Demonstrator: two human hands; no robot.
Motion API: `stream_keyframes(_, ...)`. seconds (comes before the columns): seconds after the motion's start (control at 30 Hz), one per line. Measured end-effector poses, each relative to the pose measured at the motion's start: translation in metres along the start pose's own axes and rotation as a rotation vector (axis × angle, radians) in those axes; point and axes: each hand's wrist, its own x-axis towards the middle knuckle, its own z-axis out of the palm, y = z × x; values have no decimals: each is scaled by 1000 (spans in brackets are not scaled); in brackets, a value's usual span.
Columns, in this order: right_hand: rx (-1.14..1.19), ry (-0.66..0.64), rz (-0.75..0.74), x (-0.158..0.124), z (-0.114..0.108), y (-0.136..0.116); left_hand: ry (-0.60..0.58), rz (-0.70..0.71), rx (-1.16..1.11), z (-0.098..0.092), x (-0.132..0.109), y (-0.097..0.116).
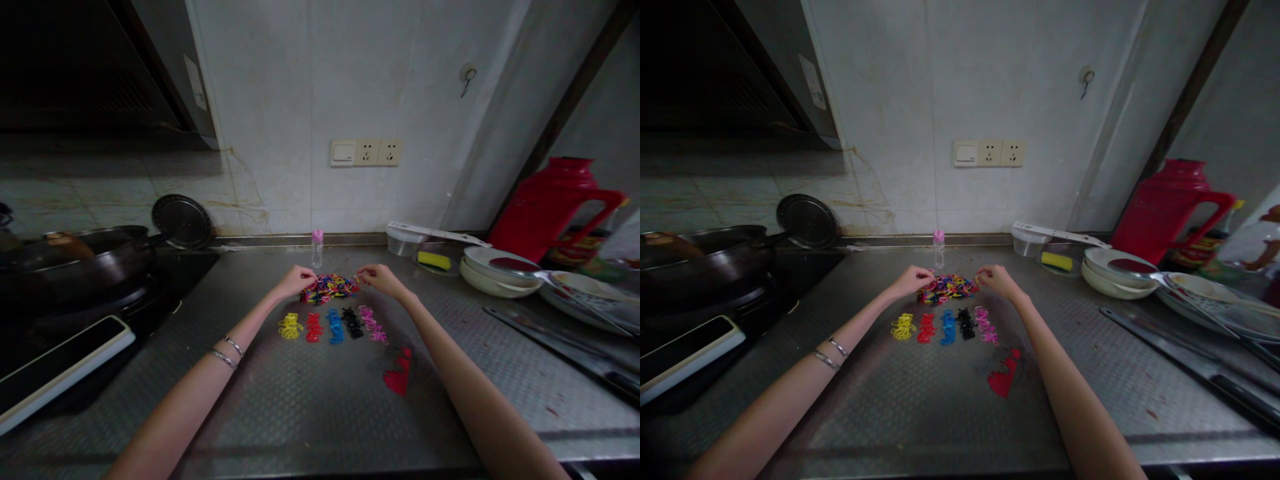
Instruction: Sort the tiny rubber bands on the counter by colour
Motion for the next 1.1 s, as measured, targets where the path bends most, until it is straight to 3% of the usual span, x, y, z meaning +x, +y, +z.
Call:
stream_keyframes(0.33,-200,83,17,-1,-2,4,12,10,1,1,1,-1)
stream_keyframes(0.5,-140,81,-24,1,1,-8,23,8,-5,-1,2,-3)
stream_keyframes(0.73,-8,-149,-207,-1,25,-66,31,-137,-30,-15,-3,4)
stream_keyframes(0.83,8,-301,-294,-8,39,-88,12,-112,-21,-24,-2,2)
stream_keyframes(0.97,34,-469,-360,-16,55,-106,20,-74,12,-31,0,-2)
stream_keyframes(1.1,59,-536,-383,-21,61,-113,-58,-81,22,-31,-5,-3)
